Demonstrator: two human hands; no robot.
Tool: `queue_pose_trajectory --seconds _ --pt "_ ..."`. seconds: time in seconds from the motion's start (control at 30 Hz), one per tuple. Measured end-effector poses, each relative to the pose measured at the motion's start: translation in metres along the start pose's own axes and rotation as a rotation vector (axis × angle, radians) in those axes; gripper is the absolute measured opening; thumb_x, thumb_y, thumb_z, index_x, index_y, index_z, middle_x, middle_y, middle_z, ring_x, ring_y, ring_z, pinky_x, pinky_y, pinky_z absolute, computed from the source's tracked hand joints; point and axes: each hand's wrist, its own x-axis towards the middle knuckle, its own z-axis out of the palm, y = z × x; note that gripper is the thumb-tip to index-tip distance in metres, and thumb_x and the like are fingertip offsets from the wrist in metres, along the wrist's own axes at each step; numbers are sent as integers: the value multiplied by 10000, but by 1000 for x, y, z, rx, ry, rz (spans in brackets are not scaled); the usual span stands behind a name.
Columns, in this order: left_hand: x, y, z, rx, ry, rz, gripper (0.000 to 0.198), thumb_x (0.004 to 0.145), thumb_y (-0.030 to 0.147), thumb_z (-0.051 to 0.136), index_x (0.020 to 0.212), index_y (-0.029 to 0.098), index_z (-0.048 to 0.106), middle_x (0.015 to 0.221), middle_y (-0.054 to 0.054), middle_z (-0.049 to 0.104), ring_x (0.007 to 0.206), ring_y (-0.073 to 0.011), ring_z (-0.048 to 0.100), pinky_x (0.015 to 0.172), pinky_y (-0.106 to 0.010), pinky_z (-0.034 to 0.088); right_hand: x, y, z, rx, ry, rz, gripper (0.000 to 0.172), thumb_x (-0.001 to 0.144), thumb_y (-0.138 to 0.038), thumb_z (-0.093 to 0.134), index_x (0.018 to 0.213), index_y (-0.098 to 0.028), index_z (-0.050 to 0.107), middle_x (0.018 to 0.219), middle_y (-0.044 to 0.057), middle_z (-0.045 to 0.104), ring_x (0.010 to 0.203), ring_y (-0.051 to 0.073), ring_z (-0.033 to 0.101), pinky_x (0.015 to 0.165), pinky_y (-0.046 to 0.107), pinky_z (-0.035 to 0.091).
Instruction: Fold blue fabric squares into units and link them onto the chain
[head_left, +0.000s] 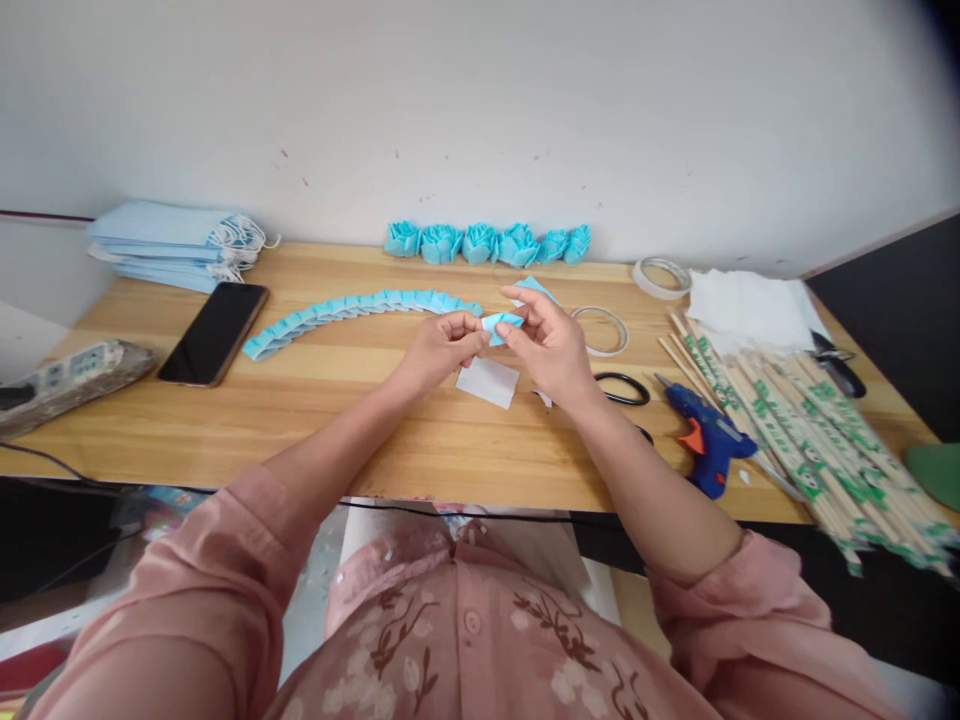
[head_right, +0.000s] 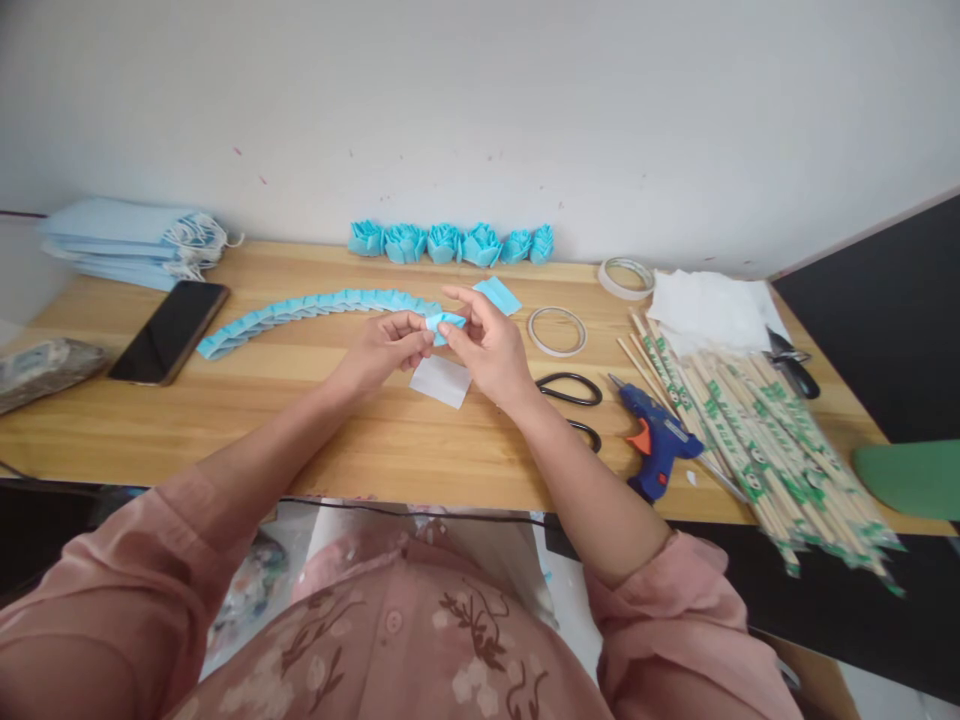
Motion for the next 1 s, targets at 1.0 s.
queue_pose_trajectory --seconds 1.0 --pt "0 3 -11 237 -60 110 347 808 456 655 633 156 664 560 1 562 526 -83 448 518 -223 338 0 4 -3 -190 19 -59 414 853 -294 658 1267 -290 627 956 10 708 784 182 690 762 376 609"
